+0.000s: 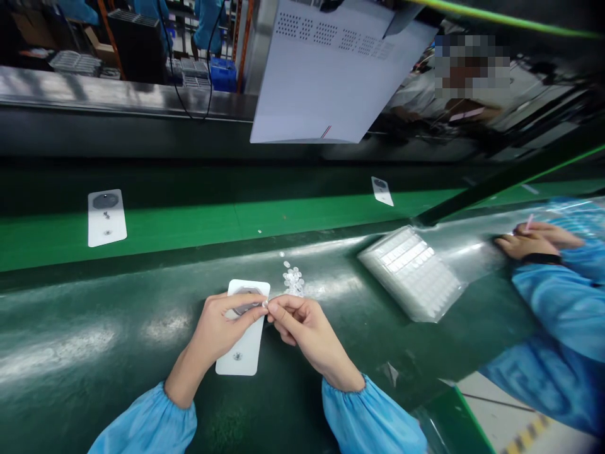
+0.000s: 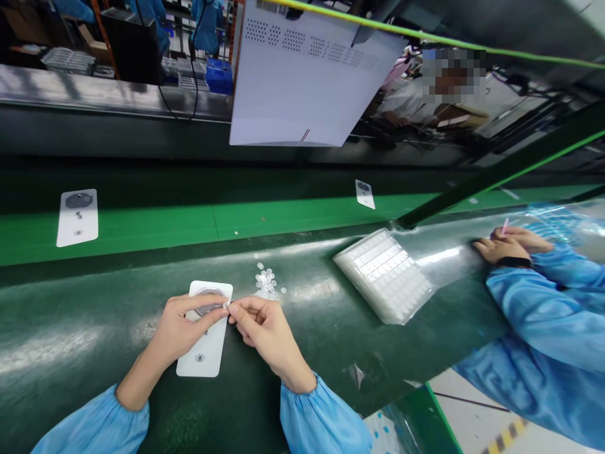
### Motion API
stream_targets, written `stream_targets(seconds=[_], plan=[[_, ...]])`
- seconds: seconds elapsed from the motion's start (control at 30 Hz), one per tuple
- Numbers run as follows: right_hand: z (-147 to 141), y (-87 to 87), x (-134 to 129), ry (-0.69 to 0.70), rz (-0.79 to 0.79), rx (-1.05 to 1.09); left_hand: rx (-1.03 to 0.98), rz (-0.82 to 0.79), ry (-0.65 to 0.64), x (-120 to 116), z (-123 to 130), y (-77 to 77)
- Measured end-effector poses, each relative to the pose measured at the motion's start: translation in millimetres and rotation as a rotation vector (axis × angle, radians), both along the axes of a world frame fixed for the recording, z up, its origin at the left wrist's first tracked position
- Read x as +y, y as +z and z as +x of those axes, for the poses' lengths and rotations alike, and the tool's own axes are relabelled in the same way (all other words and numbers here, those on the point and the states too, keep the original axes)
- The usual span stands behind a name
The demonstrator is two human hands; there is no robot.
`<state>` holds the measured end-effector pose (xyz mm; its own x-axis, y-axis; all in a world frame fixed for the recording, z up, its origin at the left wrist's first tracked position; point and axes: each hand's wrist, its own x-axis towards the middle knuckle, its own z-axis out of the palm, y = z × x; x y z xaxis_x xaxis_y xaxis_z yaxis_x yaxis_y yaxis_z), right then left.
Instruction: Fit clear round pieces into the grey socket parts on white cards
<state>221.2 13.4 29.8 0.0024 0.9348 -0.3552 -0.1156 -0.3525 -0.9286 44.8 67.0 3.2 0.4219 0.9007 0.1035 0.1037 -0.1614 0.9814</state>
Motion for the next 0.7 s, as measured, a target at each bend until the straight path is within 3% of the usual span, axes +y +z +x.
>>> stream_targets(seconds=[0.17, 0.43, 0.7], plan=[[-2, 3.5, 1, 0.001, 0.040, -0.003, -0.045, -0.043, 0.008, 1, 1, 1.2], [-3, 7.7, 5, 0.038, 0.215, -0.443, -0.005, -0.131, 0.036, -3, 0, 7.1], [-8, 5.4, 6, 0.046, 0.221, -0.496, -0.043, -0.175, 0.015, -6, 0, 13.6]])
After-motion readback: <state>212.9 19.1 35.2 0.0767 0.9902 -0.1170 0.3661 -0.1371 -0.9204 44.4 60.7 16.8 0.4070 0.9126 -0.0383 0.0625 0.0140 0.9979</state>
